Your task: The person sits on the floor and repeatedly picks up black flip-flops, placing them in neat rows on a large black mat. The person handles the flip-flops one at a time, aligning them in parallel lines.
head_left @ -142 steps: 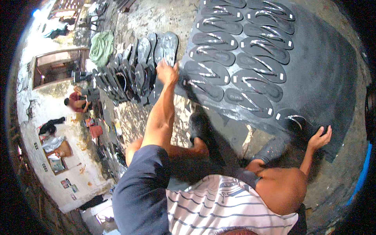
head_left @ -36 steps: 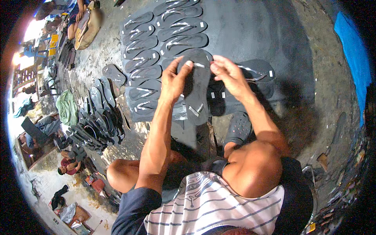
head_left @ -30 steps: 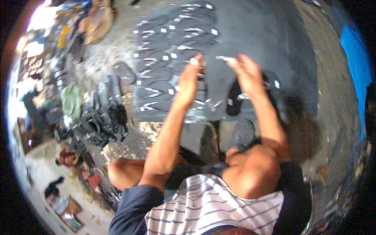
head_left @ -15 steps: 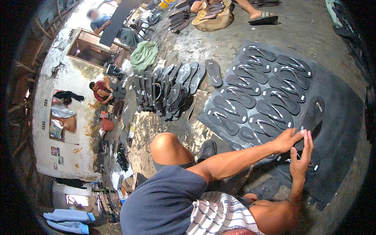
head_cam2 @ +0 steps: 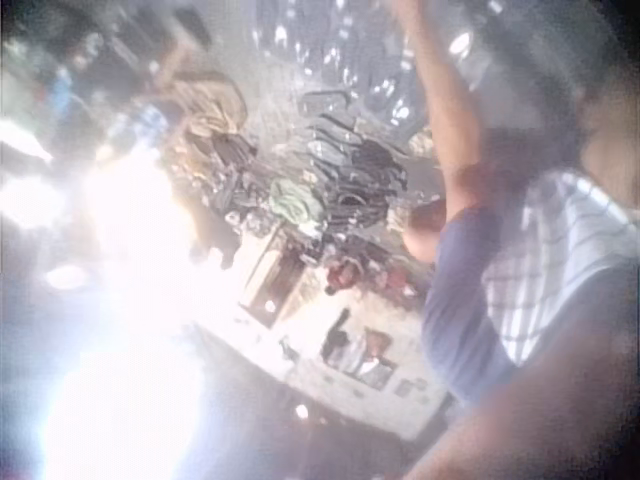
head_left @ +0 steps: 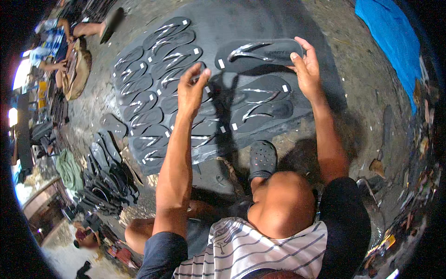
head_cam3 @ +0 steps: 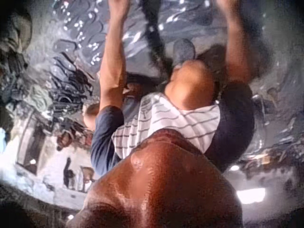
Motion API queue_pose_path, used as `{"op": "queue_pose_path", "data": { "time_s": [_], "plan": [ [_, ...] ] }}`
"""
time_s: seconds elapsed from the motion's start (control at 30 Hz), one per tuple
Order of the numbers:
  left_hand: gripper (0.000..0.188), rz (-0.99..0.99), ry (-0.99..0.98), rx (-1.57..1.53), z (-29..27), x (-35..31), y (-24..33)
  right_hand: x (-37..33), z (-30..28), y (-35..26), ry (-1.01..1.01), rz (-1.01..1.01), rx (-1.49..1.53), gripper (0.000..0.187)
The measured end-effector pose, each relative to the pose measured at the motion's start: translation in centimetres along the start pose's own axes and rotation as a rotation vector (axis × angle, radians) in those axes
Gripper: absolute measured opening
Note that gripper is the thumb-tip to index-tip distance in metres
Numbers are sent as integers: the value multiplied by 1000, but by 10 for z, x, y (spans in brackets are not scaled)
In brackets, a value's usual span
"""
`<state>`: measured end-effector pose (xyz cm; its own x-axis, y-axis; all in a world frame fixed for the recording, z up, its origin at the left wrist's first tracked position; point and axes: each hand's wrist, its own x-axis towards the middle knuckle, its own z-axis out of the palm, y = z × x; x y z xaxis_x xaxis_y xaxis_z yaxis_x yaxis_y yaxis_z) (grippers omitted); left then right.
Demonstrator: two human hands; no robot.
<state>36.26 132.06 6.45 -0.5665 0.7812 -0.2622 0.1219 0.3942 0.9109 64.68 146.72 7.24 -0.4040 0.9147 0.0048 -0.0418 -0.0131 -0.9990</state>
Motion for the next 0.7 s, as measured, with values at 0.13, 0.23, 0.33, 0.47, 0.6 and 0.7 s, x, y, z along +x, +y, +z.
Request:
{"op": "queue_pose_path", "data": {
  "time_s": [0.13, 0.23, 0.33, 0.47, 0.6, 0.7],
  "plan": [
    [48, -213, -233, -221, 32, 2, -44, -13, -19, 51, 26, 194, 338, 44],
    [41, -250, -178, -239, 30, 13, -76, -4, -5, 84, 19, 344, 353, 44],
    [32, -265, -133, -188, 19, 23, -106, 12, 7, 113, -7, 337, 3, 43],
    [26, -248, -49, 103, 23, 19, -87, 24, 6, 134, -12, 201, -331, 41],
    [27, -244, -45, 219, 29, 20, -82, 23, 1, 144, -15, 267, -290, 41],
    [34, -124, -64, 455, 32, 24, -81, 24, -3, 142, -35, 286, -317, 42]
  ]
}}
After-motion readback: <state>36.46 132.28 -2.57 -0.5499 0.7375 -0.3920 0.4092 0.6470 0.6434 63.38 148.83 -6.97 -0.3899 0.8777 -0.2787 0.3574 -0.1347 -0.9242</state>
